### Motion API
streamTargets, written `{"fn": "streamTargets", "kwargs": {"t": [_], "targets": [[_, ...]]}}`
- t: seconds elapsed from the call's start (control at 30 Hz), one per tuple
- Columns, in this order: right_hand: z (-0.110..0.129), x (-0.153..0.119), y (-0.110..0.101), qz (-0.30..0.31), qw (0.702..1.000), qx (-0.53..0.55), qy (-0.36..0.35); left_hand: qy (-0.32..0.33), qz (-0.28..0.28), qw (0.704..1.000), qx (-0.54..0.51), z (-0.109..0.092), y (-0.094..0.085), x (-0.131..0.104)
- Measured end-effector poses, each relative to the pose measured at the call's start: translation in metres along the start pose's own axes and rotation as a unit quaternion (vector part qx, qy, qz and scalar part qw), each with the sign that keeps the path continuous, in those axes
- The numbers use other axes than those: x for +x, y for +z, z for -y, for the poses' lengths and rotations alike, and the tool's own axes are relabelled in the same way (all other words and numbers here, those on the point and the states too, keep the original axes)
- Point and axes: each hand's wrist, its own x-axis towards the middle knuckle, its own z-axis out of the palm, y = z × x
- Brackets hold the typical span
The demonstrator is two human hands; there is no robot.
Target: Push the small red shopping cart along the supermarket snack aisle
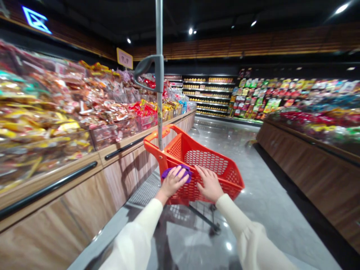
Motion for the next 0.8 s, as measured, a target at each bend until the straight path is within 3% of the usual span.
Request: {"fn": "streamTargets", "kwargs": {"t": [0.1, 0.17, 0.3, 0.4, 0.47, 0.6, 0.8], "targets": [[0.001, -0.005, 0.003, -0.025, 0.999, -0.018, 0.022, -0.087, -0.024, 0.996, 0.019, 0.011, -0.004, 0.002], [0.002, -0.007, 0.006, -0.028, 0.999, -0.01, 0.024, -0.116, -0.031, 0.993, 0.016, 0.006, -0.002, 0.003], [-0.001, -0.012, 0.007, -0.024, 1.0, -0.004, 0.015, -0.069, -0.001, 0.998, -0.01, -0.012, 0.009, -0.006], [-0.007, -0.019, 0.006, -0.046, 0.998, -0.015, 0.035, -0.034, 0.015, 0.999, -0.023, -0.007, 0.007, -0.007], [-0.011, -0.022, 0.004, -0.051, 0.998, -0.012, 0.043, -0.049, -0.008, 0.999, -0.022, 0.003, 0.002, 0.001], [-0.011, -0.023, 0.001, -0.022, 0.999, 0.004, 0.025, -0.16, -0.054, 0.986, 0.007, 0.008, -0.007, 0.028], [-0.01, -0.021, -0.006, 0.001, 1.0, -0.017, 0.021, -0.149, 0.032, 0.988, -0.001, -0.02, -0.009, 0.053]]}}
